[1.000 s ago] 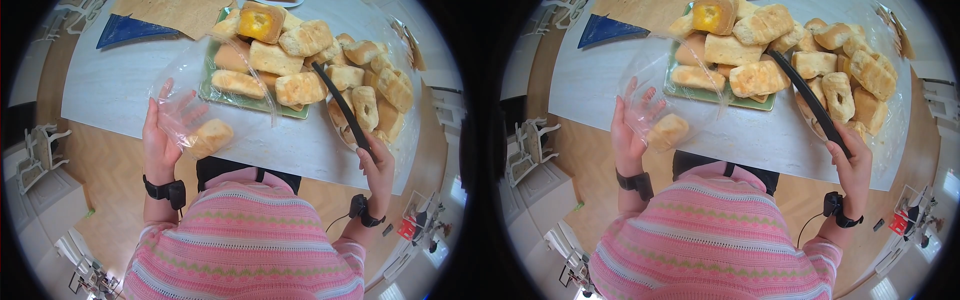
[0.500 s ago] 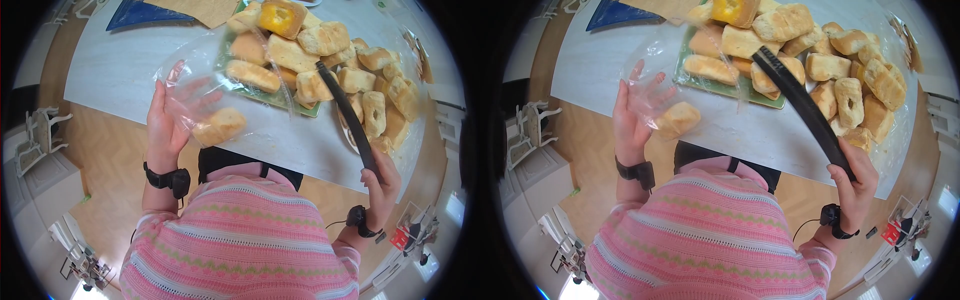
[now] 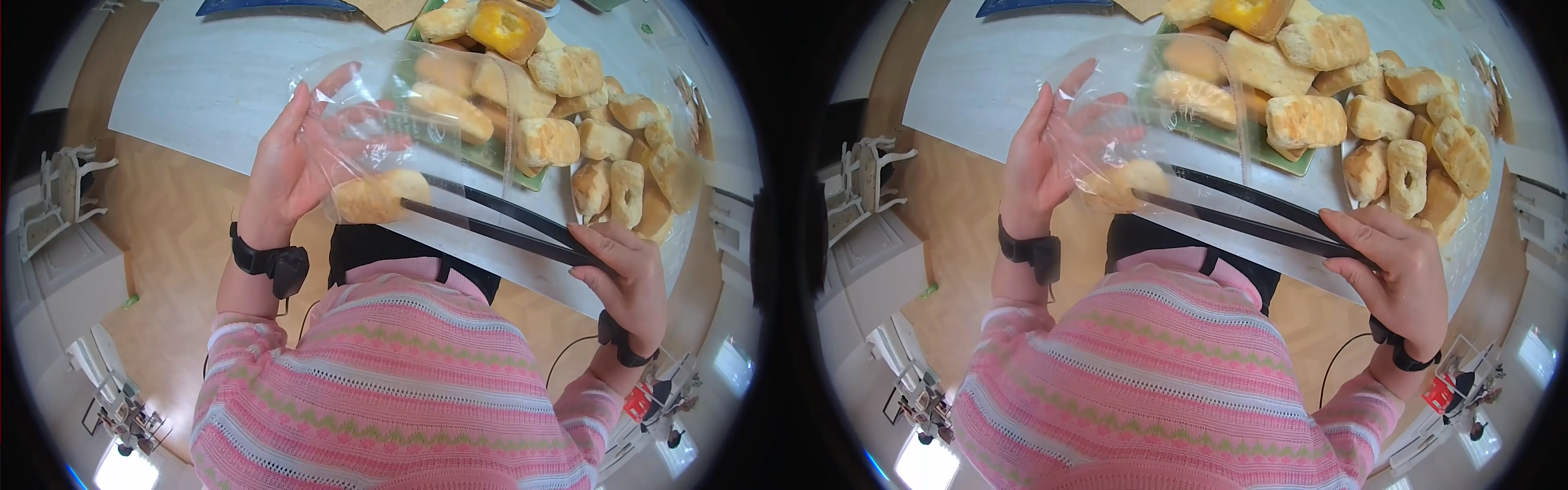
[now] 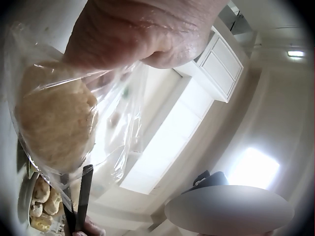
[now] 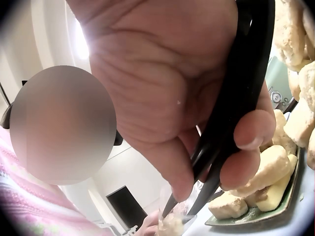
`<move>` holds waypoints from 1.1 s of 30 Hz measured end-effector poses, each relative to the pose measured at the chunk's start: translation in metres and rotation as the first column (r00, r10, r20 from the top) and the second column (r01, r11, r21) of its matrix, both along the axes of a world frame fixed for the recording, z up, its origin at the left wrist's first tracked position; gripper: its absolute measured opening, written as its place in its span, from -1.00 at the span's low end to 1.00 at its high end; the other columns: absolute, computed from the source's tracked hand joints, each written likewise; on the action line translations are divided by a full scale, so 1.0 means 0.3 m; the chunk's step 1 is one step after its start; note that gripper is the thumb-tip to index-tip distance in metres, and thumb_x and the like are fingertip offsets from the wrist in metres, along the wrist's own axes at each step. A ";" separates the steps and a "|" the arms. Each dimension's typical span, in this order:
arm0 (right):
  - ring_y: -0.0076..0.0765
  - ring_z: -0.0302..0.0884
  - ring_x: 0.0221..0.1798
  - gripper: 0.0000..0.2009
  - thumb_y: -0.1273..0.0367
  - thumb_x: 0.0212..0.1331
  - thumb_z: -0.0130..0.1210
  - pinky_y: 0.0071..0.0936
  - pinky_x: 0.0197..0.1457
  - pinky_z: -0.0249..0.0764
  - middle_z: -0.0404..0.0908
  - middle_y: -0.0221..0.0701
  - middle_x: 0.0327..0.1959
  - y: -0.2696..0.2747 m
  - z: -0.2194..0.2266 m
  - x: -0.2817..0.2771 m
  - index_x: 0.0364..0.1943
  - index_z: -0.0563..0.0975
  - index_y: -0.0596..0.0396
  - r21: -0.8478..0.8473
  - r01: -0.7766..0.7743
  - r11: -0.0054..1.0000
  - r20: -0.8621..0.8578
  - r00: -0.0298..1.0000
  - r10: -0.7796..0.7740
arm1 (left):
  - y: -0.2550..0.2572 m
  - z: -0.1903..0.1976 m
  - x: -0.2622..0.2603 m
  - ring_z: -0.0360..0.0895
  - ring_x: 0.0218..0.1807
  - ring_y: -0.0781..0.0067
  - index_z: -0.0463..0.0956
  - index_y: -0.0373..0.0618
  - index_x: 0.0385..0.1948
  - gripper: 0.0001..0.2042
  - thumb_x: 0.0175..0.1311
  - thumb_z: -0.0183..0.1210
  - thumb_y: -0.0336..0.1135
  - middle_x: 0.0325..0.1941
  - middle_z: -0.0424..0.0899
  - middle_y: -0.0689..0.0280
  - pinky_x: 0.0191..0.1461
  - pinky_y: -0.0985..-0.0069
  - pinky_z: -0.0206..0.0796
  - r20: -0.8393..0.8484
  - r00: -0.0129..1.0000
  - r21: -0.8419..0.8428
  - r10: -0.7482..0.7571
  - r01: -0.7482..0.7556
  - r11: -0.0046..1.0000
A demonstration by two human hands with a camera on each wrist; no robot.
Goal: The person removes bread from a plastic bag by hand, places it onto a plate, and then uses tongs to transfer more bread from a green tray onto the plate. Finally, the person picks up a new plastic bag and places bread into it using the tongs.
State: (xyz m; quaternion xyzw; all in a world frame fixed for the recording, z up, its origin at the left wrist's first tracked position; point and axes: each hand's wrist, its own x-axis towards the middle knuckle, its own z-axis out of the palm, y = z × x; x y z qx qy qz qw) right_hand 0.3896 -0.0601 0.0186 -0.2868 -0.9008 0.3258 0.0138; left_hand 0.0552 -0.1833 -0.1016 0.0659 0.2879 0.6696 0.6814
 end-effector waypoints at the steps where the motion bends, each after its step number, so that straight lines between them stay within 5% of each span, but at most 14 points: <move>1: -0.09 0.59 -0.35 -0.60 0.45 -0.12 0.34 -0.40 -0.30 0.48 0.61 -0.22 -0.34 0.006 0.008 -0.012 -0.08 0.62 0.18 0.002 -0.020 1.000 0.029 0.999 0.020 | 0.006 -0.006 -0.005 0.34 0.24 -0.42 0.10 0.02 0.35 -0.45 0.50 -0.36 0.13 0.26 0.36 -0.13 0.04 -0.06 0.52 0.018 1.000 -0.007 -0.026 0.026 1.000; 8: -0.12 0.58 -0.38 -0.62 0.42 -0.11 0.32 -0.34 -0.34 0.47 0.60 -0.25 -0.36 -0.006 0.011 -0.117 -0.10 0.63 0.16 0.046 -0.140 0.989 0.088 0.987 0.136 | 0.000 -0.021 -0.031 0.33 0.23 -0.45 0.05 0.04 0.39 -0.46 0.51 -0.33 0.10 0.20 0.43 -0.08 0.06 -0.17 0.46 0.181 0.968 0.132 -0.173 0.150 0.980; 14: -0.14 0.58 -0.37 -0.63 0.45 -0.09 0.32 -0.43 -0.32 0.46 0.62 -0.20 -0.38 0.023 0.004 -0.092 -0.10 0.62 0.21 -0.063 -0.049 0.997 -0.011 0.999 0.049 | -0.020 -0.015 -0.051 0.36 0.24 -0.36 0.07 0.03 0.38 -0.44 0.50 -0.36 0.14 0.23 0.40 -0.13 -0.01 0.00 0.54 0.022 0.999 -0.005 -0.035 0.036 0.999; 18: -0.20 0.59 -0.33 -0.62 0.47 -0.06 0.32 -0.50 -0.27 0.43 0.63 -0.17 -0.34 0.067 0.030 -0.041 -0.08 0.61 0.27 -0.084 -0.025 0.996 0.011 1.000 0.026 | -0.032 -0.049 -0.092 0.32 0.26 -0.39 0.07 0.08 0.40 -0.46 0.50 -0.33 0.12 0.25 0.39 -0.09 0.07 -0.20 0.43 0.052 0.999 0.060 -0.006 0.003 0.998; 21: -0.38 0.54 -0.35 -0.63 0.48 -0.02 0.30 -0.55 -0.28 0.38 0.64 -0.23 -0.32 0.076 0.048 0.010 -0.06 0.59 0.31 -0.107 0.088 0.990 -0.052 0.994 -0.094 | -0.041 -0.052 -0.125 0.29 0.28 -0.40 0.07 0.10 0.40 -0.45 0.49 -0.32 0.13 0.28 0.34 -0.08 0.09 -0.33 0.35 0.037 0.999 0.087 0.035 -0.038 0.995; 24: -0.60 0.39 -0.37 -0.65 0.49 0.07 0.26 -0.62 -0.33 0.30 0.59 -0.36 -0.31 0.075 0.056 0.017 -0.01 0.58 0.31 -0.166 0.361 0.918 -0.016 0.929 -0.369 | -0.049 -0.059 -0.155 0.29 0.28 -0.39 0.09 0.10 0.38 -0.45 0.48 -0.30 0.16 0.31 0.27 -0.10 0.11 -0.37 0.31 -0.038 0.995 0.066 0.097 -0.095 0.993; 33: -0.46 0.49 -0.25 -0.63 0.47 0.07 0.26 -0.55 -0.15 0.40 0.62 -0.31 -0.27 0.071 0.007 -0.072 0.00 0.56 0.30 -0.070 0.396 0.916 0.049 0.918 -0.393 | -0.073 -0.040 -0.188 0.17 0.36 -0.29 0.05 0.14 0.43 -0.45 0.50 -0.32 0.12 0.41 0.11 -0.05 0.16 -0.36 0.24 -0.126 0.968 -0.058 0.218 -0.227 0.972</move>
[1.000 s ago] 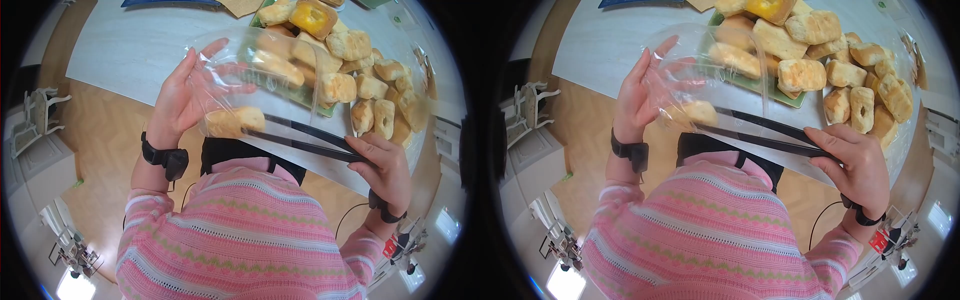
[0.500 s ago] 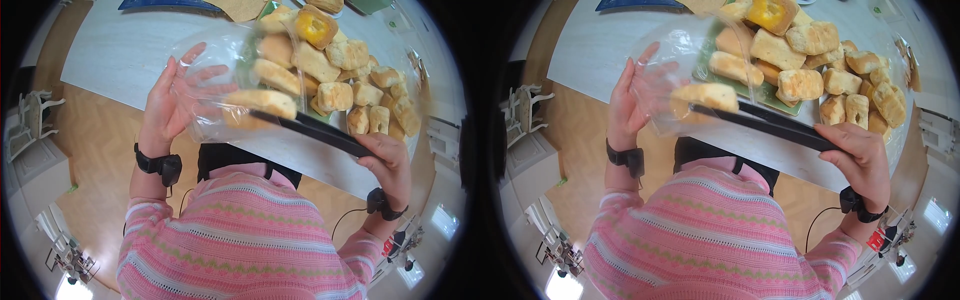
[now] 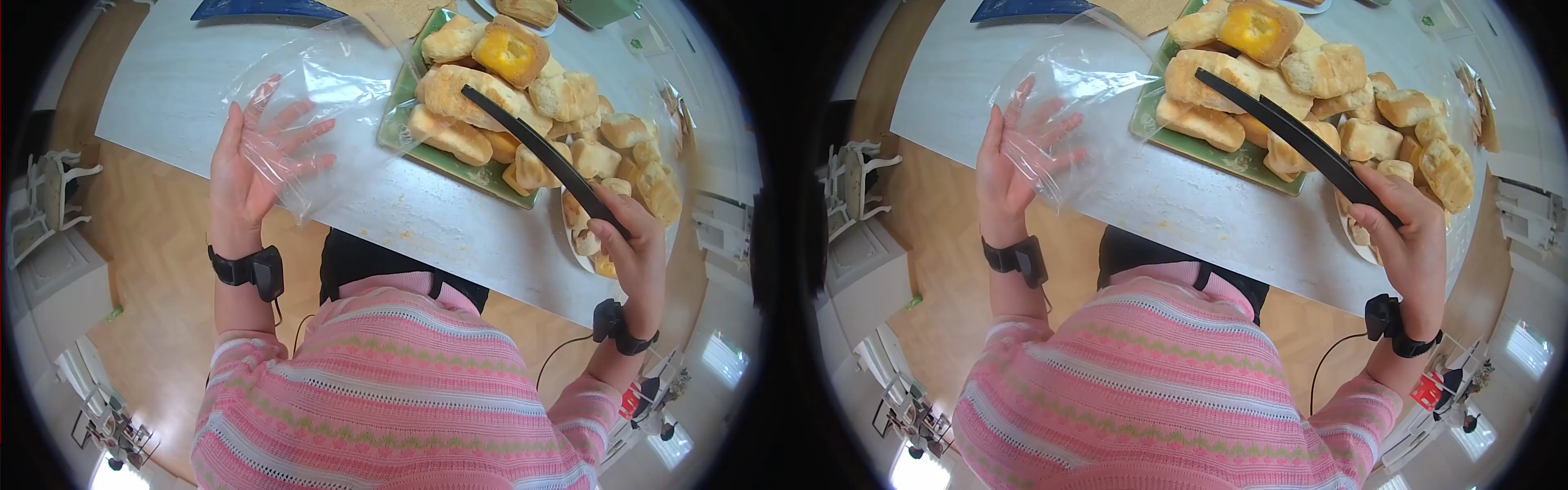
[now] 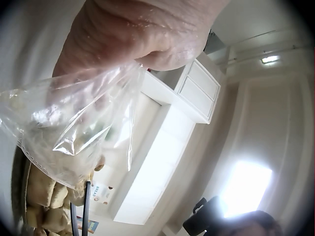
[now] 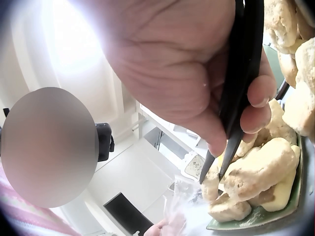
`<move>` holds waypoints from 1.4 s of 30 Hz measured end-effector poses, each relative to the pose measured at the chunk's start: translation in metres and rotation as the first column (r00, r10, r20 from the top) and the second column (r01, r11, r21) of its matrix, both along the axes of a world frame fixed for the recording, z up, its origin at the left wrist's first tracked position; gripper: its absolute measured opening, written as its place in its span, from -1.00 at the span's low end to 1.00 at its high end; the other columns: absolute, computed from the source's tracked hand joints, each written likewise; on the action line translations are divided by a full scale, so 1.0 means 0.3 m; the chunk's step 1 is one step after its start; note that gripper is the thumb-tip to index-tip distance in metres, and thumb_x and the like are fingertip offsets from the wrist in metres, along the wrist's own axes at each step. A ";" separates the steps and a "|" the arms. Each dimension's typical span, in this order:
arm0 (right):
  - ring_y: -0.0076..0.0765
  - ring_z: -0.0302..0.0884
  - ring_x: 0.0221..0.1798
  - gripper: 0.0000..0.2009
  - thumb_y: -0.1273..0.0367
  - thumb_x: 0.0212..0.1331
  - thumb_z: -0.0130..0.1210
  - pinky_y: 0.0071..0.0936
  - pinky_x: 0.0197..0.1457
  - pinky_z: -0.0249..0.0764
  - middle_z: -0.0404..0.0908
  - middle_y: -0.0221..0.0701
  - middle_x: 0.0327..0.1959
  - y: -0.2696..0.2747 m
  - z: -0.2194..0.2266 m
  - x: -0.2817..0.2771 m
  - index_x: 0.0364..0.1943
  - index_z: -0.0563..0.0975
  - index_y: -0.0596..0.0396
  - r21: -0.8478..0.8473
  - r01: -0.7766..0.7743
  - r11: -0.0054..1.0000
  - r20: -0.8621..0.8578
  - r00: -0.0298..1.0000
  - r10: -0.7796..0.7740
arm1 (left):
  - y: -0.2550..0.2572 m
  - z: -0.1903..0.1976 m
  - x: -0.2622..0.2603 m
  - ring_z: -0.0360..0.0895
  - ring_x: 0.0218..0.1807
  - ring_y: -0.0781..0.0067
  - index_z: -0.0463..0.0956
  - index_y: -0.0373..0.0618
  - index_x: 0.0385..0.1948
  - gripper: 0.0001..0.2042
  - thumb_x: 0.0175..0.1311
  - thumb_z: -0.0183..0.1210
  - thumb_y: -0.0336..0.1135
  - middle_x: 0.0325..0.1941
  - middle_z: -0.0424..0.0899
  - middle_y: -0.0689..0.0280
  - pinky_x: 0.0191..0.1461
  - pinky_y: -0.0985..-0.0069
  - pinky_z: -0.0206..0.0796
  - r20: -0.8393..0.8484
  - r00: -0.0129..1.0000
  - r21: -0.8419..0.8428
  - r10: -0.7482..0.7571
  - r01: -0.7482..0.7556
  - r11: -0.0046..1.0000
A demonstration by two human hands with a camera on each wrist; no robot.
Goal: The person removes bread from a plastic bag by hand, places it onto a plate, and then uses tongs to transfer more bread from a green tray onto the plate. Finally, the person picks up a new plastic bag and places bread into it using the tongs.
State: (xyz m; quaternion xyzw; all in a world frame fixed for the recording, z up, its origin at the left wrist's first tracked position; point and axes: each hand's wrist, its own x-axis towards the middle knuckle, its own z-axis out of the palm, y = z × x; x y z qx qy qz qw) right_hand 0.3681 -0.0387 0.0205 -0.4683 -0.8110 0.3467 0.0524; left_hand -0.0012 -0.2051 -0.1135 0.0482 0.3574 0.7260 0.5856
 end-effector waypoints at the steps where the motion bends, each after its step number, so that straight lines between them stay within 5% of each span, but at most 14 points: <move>1: -0.46 0.49 -0.25 -0.63 0.47 0.07 0.26 -0.55 -0.15 0.40 0.62 -0.31 -0.27 0.001 -0.004 0.002 0.00 0.56 0.30 0.000 0.000 1.000 0.000 1.000 0.000 | -0.006 -0.004 -0.007 0.17 0.37 -0.28 0.06 0.14 0.43 -0.45 0.49 -0.32 0.13 0.42 0.09 -0.05 0.16 -0.35 0.24 -0.017 1.000 -0.004 0.015 -0.015 1.000; 12: -0.38 0.51 -0.30 -0.60 0.51 0.05 0.25 -0.51 -0.17 0.42 0.59 -0.26 -0.31 -0.054 0.041 -0.002 0.05 0.54 0.26 0.262 -0.050 0.964 0.115 0.993 0.021 | -0.021 -0.009 -0.016 0.14 0.38 -0.27 0.07 0.14 0.43 -0.46 0.50 -0.33 0.11 0.44 0.07 -0.03 0.17 -0.33 0.24 -0.031 0.998 -0.027 0.046 -0.047 0.999; 17: -0.39 0.52 -0.27 -0.60 0.54 0.05 0.23 -0.54 -0.18 0.42 0.58 -0.27 -0.29 -0.083 0.048 0.046 0.05 0.54 0.26 0.409 -0.032 0.912 0.044 0.999 0.015 | -0.021 -0.005 -0.005 0.22 0.33 -0.32 0.07 0.05 0.41 -0.43 0.49 -0.32 0.13 0.39 0.14 -0.10 0.21 -0.33 0.23 -0.099 0.992 -0.048 0.080 -0.085 0.995; 19: -0.39 0.53 -0.26 -0.60 0.55 0.05 0.22 -0.55 -0.18 0.42 0.57 -0.28 -0.28 -0.106 0.011 0.083 0.05 0.55 0.25 0.471 0.007 0.882 -0.020 1.000 0.003 | -0.032 -0.036 -0.022 0.23 0.35 -0.19 0.09 0.01 0.41 -0.42 0.49 -0.29 0.12 0.40 0.18 0.00 0.24 -0.19 0.25 -0.103 0.980 -0.033 0.168 -0.172 0.985; 22: -0.52 0.49 -0.34 -0.57 0.57 0.07 0.17 -0.60 -0.28 0.40 0.55 -0.35 -0.24 -0.147 -0.062 0.113 0.11 0.51 0.24 0.188 0.240 0.952 -0.235 0.953 -0.194 | -0.072 -0.103 -0.065 0.28 0.33 0.04 0.14 -0.03 0.38 -0.46 0.49 -0.21 0.06 0.37 0.27 0.16 0.30 0.02 0.24 -0.052 0.956 0.040 0.289 -0.288 0.957; 25: -0.60 0.47 -0.40 -0.55 0.53 0.11 0.17 -0.66 -0.36 0.37 0.52 -0.39 -0.24 -0.200 -0.128 0.117 0.15 0.48 0.23 0.003 0.305 0.952 -0.374 0.883 -0.282 | -0.118 -0.182 -0.122 0.31 0.30 0.25 0.22 -0.03 0.34 -0.51 0.49 -0.13 -0.02 0.32 0.35 0.27 0.32 0.19 0.21 0.158 0.978 0.303 0.139 -0.182 0.935; 27: -0.61 0.50 -0.38 -0.52 0.53 0.12 0.16 -0.66 -0.37 0.39 0.52 -0.40 -0.17 -0.219 -0.147 0.134 0.20 0.44 0.21 -0.082 0.341 0.936 -0.454 0.824 -0.340 | -0.124 -0.194 -0.123 0.33 0.27 0.31 0.25 -0.04 0.32 -0.53 0.48 -0.10 -0.05 0.29 0.38 0.29 0.31 0.23 0.22 0.107 0.988 0.298 0.112 -0.139 0.944; 29: -0.61 0.51 -0.36 -0.51 0.54 0.12 0.15 -0.66 -0.36 0.41 0.53 -0.39 -0.14 -0.231 -0.158 0.156 0.21 0.43 0.21 -0.085 0.410 0.908 -0.516 0.761 -0.392 | -0.108 -0.173 -0.098 0.36 0.24 0.37 0.27 -0.06 0.30 -0.55 0.48 -0.08 -0.08 0.25 0.42 0.31 0.30 0.27 0.24 0.052 0.995 0.297 0.083 -0.095 0.950; 31: -0.59 0.54 -0.30 -0.49 0.54 0.14 0.13 -0.65 -0.32 0.44 0.54 -0.36 -0.04 -0.239 -0.160 0.206 0.25 0.39 0.20 -0.099 0.469 0.878 -0.574 0.694 -0.435 | -0.091 -0.146 -0.055 0.45 0.15 0.38 0.34 -0.10 0.25 -0.58 0.47 -0.06 -0.09 0.14 0.52 0.31 0.22 0.32 0.34 0.105 0.964 0.183 0.245 -0.261 0.948; 36: -0.56 0.55 -0.22 -0.46 0.55 0.17 0.12 -0.61 -0.25 0.48 0.54 -0.32 -0.01 -0.239 -0.157 0.326 0.29 0.32 0.27 -0.090 0.622 0.778 -0.676 0.535 -0.506 | -0.058 -0.109 0.028 0.54 0.02 0.35 0.42 -0.12 0.15 -0.64 0.47 -0.04 -0.12 -0.03 0.63 0.32 0.17 0.37 0.40 0.121 0.987 0.269 0.104 -0.133 0.954; 38: -0.53 0.59 -0.19 -0.43 0.57 0.16 0.11 -0.59 -0.21 0.52 0.56 -0.30 -0.04 -0.240 -0.166 0.340 0.31 0.28 0.29 -0.159 0.603 0.782 -0.730 0.462 -0.504 | -0.048 -0.105 0.052 0.56 0.07 0.36 0.46 -0.17 0.10 -0.67 0.46 -0.01 -0.20 0.03 0.63 0.26 0.17 0.38 0.43 0.174 0.985 0.344 -0.018 -0.044 0.938; 42: -0.51 0.61 -0.15 -0.42 0.57 0.16 0.11 -0.59 -0.19 0.55 0.55 -0.27 -0.02 -0.227 -0.179 0.303 0.32 0.26 0.31 -0.249 0.514 0.821 -0.714 0.475 -0.514 | -0.025 -0.081 0.096 0.57 0.05 0.37 0.46 -0.15 0.09 -0.68 0.45 -0.01 -0.19 0.01 0.64 0.27 0.13 0.40 0.45 0.172 0.985 0.283 0.003 -0.052 0.958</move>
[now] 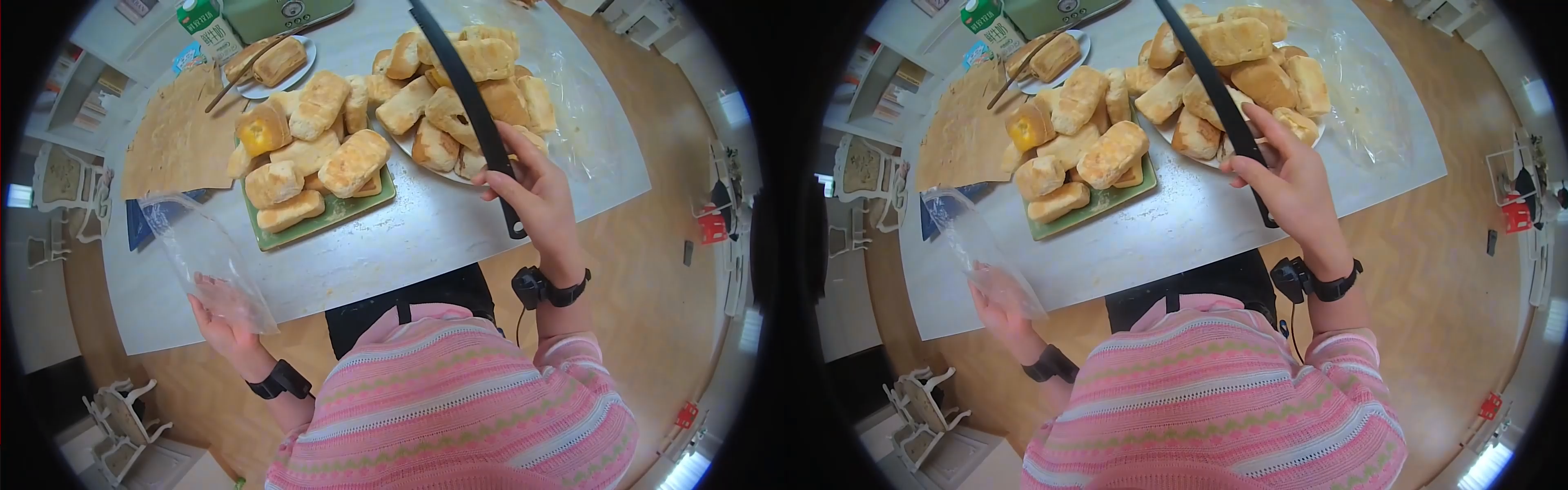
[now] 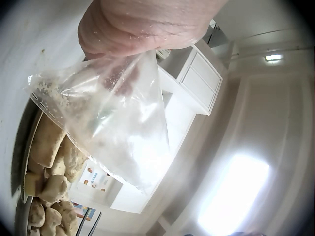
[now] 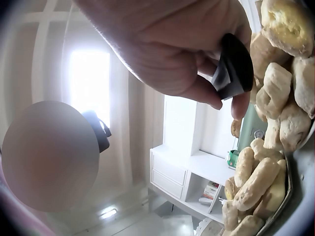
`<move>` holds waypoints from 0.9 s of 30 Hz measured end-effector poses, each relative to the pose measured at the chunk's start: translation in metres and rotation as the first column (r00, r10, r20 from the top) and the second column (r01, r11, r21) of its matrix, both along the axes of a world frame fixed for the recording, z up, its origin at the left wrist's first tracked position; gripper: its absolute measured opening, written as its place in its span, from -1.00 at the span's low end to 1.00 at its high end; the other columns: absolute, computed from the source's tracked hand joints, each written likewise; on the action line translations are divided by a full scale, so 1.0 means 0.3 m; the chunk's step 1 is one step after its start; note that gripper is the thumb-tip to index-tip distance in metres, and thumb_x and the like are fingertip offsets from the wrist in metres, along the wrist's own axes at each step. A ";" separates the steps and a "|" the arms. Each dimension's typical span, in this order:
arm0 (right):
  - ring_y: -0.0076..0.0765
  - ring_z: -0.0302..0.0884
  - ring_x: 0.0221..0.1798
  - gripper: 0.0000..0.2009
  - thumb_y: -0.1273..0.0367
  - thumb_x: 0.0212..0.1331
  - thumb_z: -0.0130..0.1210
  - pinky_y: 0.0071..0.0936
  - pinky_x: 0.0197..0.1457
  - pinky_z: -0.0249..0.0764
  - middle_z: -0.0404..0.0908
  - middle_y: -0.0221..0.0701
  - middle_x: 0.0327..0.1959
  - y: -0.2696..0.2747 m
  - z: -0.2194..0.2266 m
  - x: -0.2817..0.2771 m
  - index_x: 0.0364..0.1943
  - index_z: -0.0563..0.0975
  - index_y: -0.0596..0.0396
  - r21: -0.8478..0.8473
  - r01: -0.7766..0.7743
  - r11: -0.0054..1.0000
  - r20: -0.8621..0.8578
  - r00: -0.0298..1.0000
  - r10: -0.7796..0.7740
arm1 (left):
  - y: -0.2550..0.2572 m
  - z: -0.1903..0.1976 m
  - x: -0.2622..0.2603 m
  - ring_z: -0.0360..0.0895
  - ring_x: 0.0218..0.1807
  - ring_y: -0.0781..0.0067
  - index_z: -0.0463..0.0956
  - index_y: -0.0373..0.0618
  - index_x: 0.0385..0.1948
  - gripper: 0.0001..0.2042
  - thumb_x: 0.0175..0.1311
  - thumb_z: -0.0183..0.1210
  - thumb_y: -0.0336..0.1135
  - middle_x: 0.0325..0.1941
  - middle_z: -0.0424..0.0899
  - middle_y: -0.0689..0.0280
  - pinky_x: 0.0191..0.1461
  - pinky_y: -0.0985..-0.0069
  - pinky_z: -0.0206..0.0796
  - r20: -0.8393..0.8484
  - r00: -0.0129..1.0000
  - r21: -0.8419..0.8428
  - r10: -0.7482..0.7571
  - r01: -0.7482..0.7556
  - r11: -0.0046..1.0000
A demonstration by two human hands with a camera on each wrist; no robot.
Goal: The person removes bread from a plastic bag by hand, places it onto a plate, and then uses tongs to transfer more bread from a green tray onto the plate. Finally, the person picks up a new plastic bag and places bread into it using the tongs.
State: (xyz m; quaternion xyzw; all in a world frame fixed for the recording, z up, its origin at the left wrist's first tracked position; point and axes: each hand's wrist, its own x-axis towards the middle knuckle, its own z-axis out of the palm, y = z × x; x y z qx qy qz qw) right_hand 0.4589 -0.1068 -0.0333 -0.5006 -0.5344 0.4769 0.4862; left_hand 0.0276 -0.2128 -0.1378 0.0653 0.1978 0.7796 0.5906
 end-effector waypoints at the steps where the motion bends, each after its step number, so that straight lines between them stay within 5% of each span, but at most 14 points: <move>1: -0.50 0.62 -0.15 -0.43 0.57 0.17 0.10 -0.59 -0.20 0.56 0.55 -0.27 -0.02 0.012 -0.008 -0.014 0.31 0.25 0.32 -0.025 -0.030 0.999 0.016 0.999 0.030 | 0.005 0.007 0.008 0.57 0.05 0.38 0.46 -0.13 0.11 -0.67 0.45 -0.01 -0.17 0.01 0.63 0.29 0.13 0.41 0.45 -0.007 1.000 -0.030 0.016 -0.016 0.999; 11: -0.52 0.59 -0.11 -0.44 0.58 0.20 0.08 -0.60 -0.16 0.54 0.51 -0.24 0.04 0.106 -0.105 -0.185 0.32 0.23 0.34 0.049 -0.187 0.981 0.274 0.947 0.167 | -0.007 -0.009 0.011 0.55 0.03 0.40 0.44 -0.07 0.16 -0.65 0.47 -0.04 -0.13 0.04 0.61 0.33 0.11 0.40 0.43 -0.056 0.996 -0.103 0.076 -0.081 0.991; 13: -0.06 0.61 -0.13 -0.47 0.52 0.07 0.15 -0.33 -0.06 0.50 0.56 -0.04 -0.10 0.122 -0.118 -0.226 0.20 0.36 0.35 0.258 -0.188 0.948 0.378 0.922 0.080 | -0.007 -0.018 0.010 0.55 0.03 0.39 0.45 -0.07 0.15 -0.65 0.47 -0.05 -0.13 0.04 0.62 0.32 0.11 0.39 0.42 -0.075 0.994 -0.103 0.079 -0.086 0.991; 16: 0.08 0.54 -0.07 -0.48 0.53 0.05 0.15 -0.25 -0.02 0.47 0.55 -0.01 -0.08 0.111 -0.062 -0.277 0.18 0.38 0.34 0.287 -0.253 0.924 0.490 0.868 0.085 | 0.004 -0.021 0.007 0.55 0.05 0.39 0.46 -0.09 0.13 -0.66 0.47 -0.05 -0.15 0.03 0.62 0.30 0.14 0.39 0.41 -0.067 0.996 -0.089 0.064 -0.070 0.994; 23: 0.07 0.55 -0.10 -0.51 0.55 0.03 0.15 -0.25 -0.06 0.48 0.55 -0.03 -0.12 0.133 -0.085 -0.312 0.14 0.40 0.34 0.340 -0.216 0.915 0.535 0.845 0.001 | 0.023 -0.010 0.019 0.55 0.06 0.39 0.46 -0.15 0.10 -0.68 0.47 -0.04 -0.19 0.02 0.63 0.26 0.19 0.38 0.39 -0.032 0.994 -0.084 0.103 -0.105 0.991; 27: 0.08 0.56 -0.12 -0.50 0.57 0.03 0.15 -0.21 -0.10 0.48 0.55 -0.04 -0.18 0.138 -0.098 -0.303 0.14 0.39 0.35 0.391 -0.061 0.918 0.578 0.793 -0.193 | 0.028 -0.031 0.005 0.55 0.07 0.38 0.46 -0.15 0.10 -0.68 0.47 -0.05 -0.19 0.02 0.63 0.26 0.20 0.38 0.39 -0.028 0.998 -0.047 0.049 -0.050 0.998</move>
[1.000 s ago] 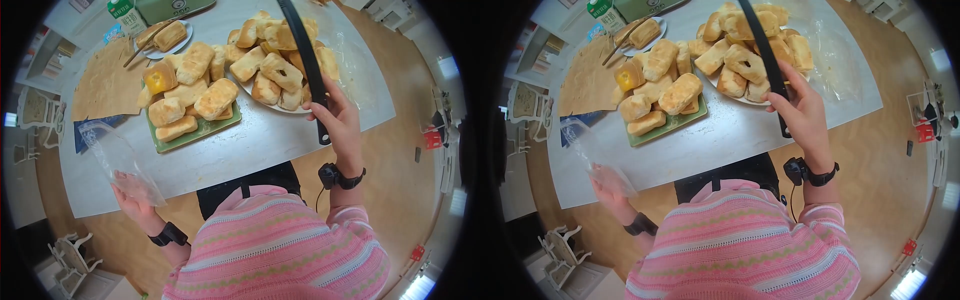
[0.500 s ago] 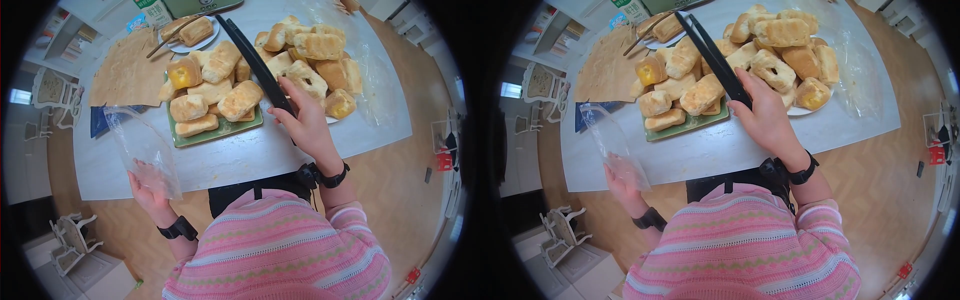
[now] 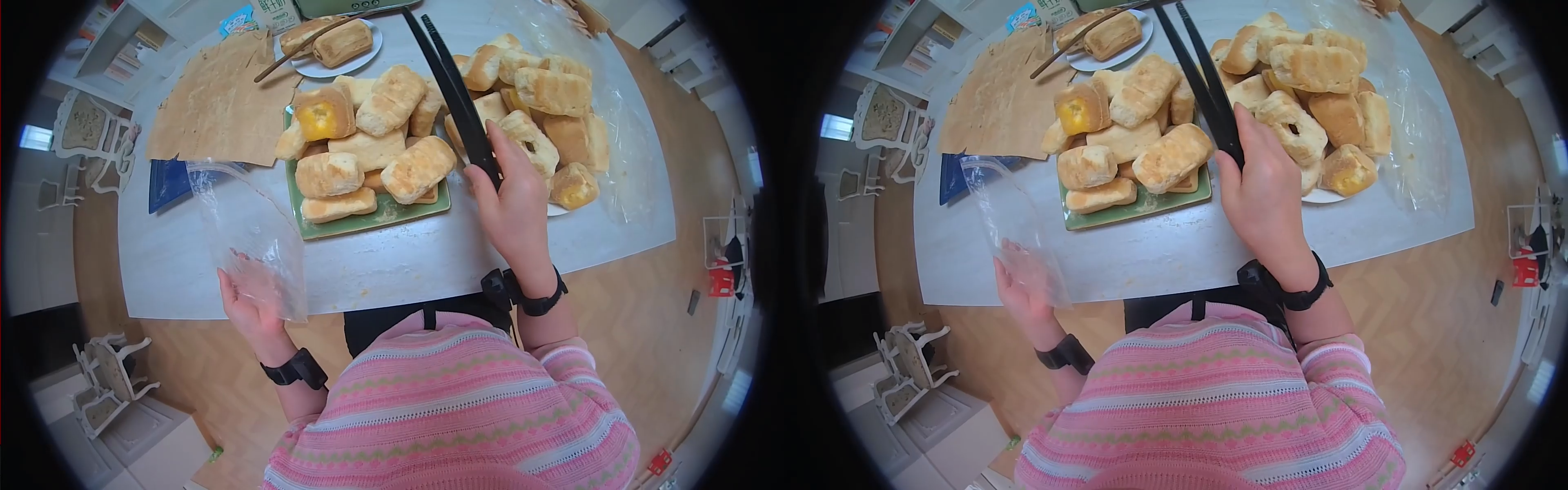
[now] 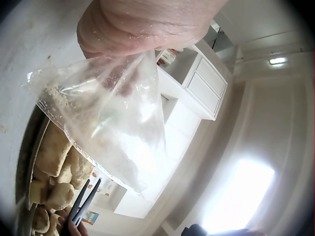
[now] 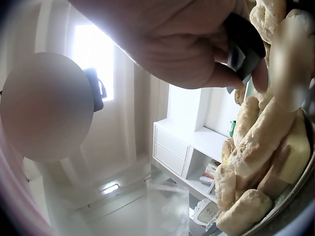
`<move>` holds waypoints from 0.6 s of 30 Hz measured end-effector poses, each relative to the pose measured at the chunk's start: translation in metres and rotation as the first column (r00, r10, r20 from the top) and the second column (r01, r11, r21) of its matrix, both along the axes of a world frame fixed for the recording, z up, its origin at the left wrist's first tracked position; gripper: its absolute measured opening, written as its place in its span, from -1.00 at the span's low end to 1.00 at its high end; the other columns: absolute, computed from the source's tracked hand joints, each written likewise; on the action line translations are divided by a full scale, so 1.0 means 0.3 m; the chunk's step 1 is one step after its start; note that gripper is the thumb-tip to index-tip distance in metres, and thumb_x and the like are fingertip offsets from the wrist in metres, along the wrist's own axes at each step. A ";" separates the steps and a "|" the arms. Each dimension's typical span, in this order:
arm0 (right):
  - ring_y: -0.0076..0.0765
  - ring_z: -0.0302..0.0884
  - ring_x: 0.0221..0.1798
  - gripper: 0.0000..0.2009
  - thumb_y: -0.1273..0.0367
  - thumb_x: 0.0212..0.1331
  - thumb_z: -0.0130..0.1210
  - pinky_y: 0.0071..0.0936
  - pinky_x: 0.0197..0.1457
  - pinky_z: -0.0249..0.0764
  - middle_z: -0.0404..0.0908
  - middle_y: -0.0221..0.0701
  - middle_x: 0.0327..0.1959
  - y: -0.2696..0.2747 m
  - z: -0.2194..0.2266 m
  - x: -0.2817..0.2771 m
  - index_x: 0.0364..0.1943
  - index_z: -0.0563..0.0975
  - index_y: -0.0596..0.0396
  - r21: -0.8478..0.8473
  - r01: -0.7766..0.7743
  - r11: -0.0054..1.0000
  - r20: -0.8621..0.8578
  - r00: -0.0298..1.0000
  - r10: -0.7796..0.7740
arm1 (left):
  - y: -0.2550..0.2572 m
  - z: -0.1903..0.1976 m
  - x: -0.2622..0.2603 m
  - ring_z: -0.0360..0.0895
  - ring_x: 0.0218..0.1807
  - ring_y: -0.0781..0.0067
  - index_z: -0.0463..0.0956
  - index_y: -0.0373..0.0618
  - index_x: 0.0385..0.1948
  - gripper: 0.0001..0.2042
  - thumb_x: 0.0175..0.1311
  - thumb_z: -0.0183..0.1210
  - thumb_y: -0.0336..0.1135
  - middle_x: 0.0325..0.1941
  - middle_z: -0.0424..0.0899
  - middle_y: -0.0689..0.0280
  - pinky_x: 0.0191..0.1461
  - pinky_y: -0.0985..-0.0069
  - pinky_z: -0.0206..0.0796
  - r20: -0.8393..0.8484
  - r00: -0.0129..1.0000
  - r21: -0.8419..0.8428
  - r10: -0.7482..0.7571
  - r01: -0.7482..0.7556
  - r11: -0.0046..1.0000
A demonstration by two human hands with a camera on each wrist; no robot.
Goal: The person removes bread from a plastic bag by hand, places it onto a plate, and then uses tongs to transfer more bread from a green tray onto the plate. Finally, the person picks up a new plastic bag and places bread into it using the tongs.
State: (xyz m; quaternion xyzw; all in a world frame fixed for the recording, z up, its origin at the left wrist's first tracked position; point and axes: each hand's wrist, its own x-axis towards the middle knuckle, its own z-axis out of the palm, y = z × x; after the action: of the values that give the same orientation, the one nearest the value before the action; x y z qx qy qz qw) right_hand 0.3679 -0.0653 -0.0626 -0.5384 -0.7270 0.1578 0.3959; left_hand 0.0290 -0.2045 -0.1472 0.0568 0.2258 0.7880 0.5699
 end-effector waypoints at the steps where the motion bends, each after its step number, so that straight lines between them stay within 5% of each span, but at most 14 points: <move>1: 0.09 0.56 -0.13 -0.49 0.57 0.03 0.15 -0.19 -0.11 0.48 0.55 -0.05 -0.19 0.004 -0.007 0.003 0.15 0.38 0.35 0.078 0.040 0.996 0.033 0.999 -0.043 | 0.004 -0.003 -0.001 0.55 0.07 0.38 0.46 -0.15 0.11 -0.68 0.47 -0.06 -0.19 0.02 0.63 0.26 0.20 0.38 0.38 -0.003 1.000 0.011 -0.019 0.019 1.000; 18: -0.12 0.63 -0.32 -0.53 0.44 0.00 0.23 -0.25 -0.36 0.52 0.58 -0.24 -0.36 0.014 0.004 -0.024 0.08 0.44 0.22 0.040 0.218 0.975 0.500 0.840 -0.209 | 0.029 -0.003 0.022 0.52 0.07 0.40 0.43 -0.16 0.13 -0.66 0.46 -0.03 -0.19 0.02 0.61 0.28 0.22 0.40 0.35 0.014 0.999 -0.010 -0.041 0.042 0.999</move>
State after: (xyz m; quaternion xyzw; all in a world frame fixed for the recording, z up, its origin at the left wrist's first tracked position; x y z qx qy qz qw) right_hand 0.3606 -0.0612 -0.0615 -0.6420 -0.7387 -0.0258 0.2034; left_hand 0.0356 -0.1959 -0.1482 0.0531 0.2244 0.7753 0.5880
